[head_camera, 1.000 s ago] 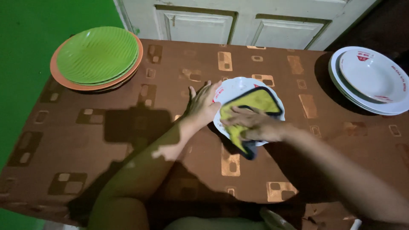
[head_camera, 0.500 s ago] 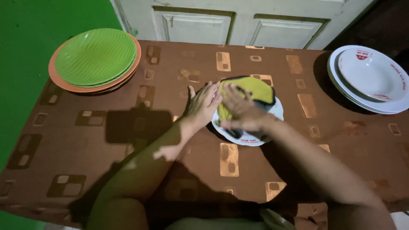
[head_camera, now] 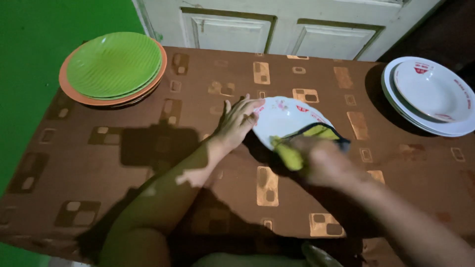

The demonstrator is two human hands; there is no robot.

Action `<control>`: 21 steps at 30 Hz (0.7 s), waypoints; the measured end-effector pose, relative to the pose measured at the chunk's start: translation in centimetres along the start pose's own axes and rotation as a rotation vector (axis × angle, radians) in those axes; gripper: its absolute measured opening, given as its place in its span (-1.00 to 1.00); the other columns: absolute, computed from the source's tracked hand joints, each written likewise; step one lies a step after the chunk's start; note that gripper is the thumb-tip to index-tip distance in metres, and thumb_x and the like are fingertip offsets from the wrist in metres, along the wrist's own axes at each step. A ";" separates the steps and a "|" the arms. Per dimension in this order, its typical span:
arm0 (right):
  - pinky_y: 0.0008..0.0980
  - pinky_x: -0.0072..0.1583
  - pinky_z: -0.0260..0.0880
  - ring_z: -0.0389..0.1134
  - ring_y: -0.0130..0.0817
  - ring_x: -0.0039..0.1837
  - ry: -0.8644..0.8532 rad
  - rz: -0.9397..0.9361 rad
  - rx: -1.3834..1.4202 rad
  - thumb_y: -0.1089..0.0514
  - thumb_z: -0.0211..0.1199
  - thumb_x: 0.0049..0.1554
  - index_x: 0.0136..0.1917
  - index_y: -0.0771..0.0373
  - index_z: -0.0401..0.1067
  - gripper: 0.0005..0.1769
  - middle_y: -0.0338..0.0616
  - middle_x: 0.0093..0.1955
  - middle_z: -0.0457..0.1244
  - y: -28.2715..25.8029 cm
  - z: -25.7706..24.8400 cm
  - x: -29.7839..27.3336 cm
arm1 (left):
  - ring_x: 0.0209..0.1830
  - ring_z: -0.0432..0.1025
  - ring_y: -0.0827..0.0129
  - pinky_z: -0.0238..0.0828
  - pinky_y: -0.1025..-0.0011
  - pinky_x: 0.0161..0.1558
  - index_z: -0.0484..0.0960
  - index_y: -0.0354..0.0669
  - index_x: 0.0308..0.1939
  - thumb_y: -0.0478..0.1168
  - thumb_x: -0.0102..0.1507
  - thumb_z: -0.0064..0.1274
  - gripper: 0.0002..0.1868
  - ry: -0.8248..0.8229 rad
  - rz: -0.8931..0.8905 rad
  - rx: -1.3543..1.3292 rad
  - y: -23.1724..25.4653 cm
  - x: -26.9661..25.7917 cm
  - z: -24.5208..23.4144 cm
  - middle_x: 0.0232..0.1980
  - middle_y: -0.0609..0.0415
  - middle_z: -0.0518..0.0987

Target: Wipe a set of colorful plates clean using a cloth while sitting at a table.

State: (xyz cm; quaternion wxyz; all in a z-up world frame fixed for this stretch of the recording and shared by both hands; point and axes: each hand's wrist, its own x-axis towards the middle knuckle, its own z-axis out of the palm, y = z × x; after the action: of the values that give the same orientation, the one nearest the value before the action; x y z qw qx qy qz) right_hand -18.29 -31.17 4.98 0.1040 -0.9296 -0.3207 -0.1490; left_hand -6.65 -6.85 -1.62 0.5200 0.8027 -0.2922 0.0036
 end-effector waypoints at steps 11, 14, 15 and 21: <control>-0.41 -0.52 0.33 0.43 -0.19 -0.15 -0.009 0.678 0.633 0.56 0.53 -0.24 0.10 0.33 0.53 -0.39 -0.01 0.10 0.38 6.6 -12.3 4.2 | -0.21 0.60 0.57 0.46 0.58 -0.25 0.52 0.54 0.23 0.35 0.22 -0.01 -0.49 0.173 0.023 0.231 12.1 -2.4 -3.2 -0.18 0.39 0.68; -0.41 0.24 0.40 0.31 -0.27 0.24 0.507 0.241 0.744 0.37 0.47 -0.03 0.22 0.36 0.44 -0.47 -0.03 0.23 0.26 10.3 -8.5 4.1 | -0.17 0.60 0.35 0.64 0.44 -0.12 0.64 -0.26 0.02 -0.11 0.22 0.27 -0.62 0.272 0.144 -0.332 4.9 -1.2 1.5 -0.12 0.03 0.71; -0.41 0.24 0.40 0.31 -0.27 0.24 0.511 0.242 0.744 0.37 0.47 -0.03 0.22 0.36 0.44 -0.47 -0.03 0.23 0.26 9.8 -8.4 4.6 | -0.17 0.60 0.35 0.64 0.44 -0.12 0.64 -0.26 0.02 -0.11 0.22 0.27 -0.62 0.268 0.145 -0.331 5.7 -1.3 0.7 -0.12 0.03 0.71; -0.16 0.22 0.27 0.19 -0.02 0.23 1.050 0.131 0.317 0.43 0.49 0.26 0.33 0.43 0.20 -0.46 0.15 0.20 0.12 6.4 -6.2 5.7 | 0.02 0.55 0.25 0.58 0.34 -0.05 0.60 -0.20 0.05 0.41 0.06 0.08 -0.20 0.326 -0.243 -0.564 6.6 -0.5 -0.8 0.04 -0.02 0.68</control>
State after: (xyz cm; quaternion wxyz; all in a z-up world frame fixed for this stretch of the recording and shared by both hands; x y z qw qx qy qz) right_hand -11.32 -34.66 12.09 0.3976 -0.7214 -0.1857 -0.5357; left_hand -9.95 -7.86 4.08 0.7577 0.6453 -0.0969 -0.0111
